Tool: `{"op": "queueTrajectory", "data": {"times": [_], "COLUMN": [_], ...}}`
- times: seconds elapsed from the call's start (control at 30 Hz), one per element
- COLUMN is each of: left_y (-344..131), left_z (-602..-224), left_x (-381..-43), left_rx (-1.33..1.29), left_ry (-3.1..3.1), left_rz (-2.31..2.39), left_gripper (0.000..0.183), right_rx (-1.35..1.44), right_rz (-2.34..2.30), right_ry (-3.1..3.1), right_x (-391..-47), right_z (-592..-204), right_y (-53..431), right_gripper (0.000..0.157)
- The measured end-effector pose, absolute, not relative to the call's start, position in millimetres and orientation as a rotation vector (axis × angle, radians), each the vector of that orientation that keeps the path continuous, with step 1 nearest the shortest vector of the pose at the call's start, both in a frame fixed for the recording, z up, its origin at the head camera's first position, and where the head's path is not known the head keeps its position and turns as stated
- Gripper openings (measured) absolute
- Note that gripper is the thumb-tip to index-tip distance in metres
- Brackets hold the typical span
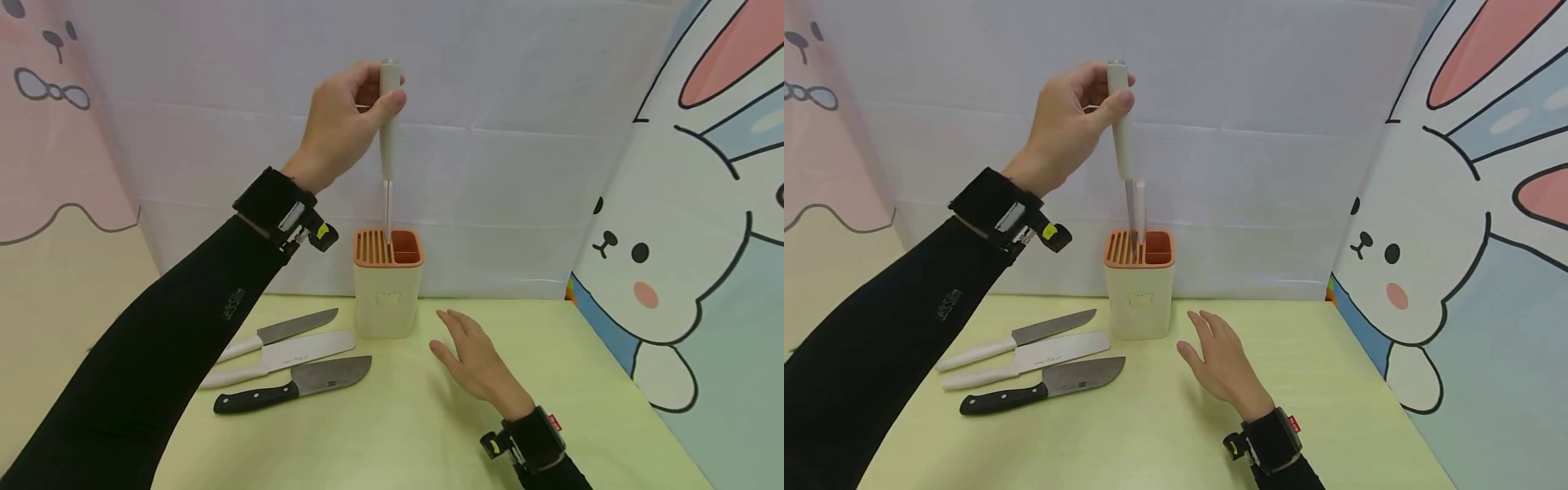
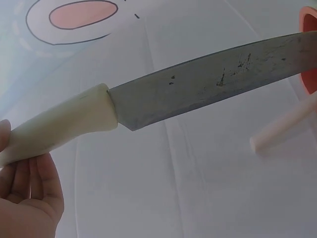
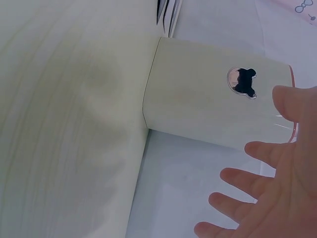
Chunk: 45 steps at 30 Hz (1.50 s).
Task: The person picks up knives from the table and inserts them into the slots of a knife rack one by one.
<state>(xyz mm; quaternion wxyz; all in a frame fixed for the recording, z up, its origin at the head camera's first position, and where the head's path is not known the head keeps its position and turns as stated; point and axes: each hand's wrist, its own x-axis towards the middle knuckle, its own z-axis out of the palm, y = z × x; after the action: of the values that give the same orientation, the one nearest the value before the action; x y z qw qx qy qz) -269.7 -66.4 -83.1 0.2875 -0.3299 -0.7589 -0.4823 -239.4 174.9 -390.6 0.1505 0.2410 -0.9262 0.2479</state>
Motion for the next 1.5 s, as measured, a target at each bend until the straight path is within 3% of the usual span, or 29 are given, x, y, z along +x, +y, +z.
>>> {"op": "queueTrajectory", "data": {"times": [0.23, 0.47, 0.6, 1.5], "left_y": [-69.3, -73.0, -71.3, -73.1], "left_z": [-94.5, -120.2, -132.9, -194.3], "left_x": [-277.5, -335.5, -348.9, -380.1], "left_rx": [-0.857, -0.888, -0.887, -0.768], "left_ry": [-2.055, -2.066, -2.101, -2.260], "left_rz": [-1.270, -1.225, -1.195, -1.160], "left_gripper": [0.024, 0.024, 0.026, 0.027], "right_rx": [0.697, 0.699, 0.696, 0.714], "right_rz": [0.724, 0.719, 0.721, 0.755], "right_ry": [-2.663, -2.669, -2.674, -2.662], "right_x": [-238.5, -239.2, -239.2, -237.8], "right_z": [-390.2, -389.6, -389.4, -388.1], "right_y": [173.5, 174.8, 174.9, 172.0], "right_gripper": [0.058, 0.057, 0.058, 0.060]}}
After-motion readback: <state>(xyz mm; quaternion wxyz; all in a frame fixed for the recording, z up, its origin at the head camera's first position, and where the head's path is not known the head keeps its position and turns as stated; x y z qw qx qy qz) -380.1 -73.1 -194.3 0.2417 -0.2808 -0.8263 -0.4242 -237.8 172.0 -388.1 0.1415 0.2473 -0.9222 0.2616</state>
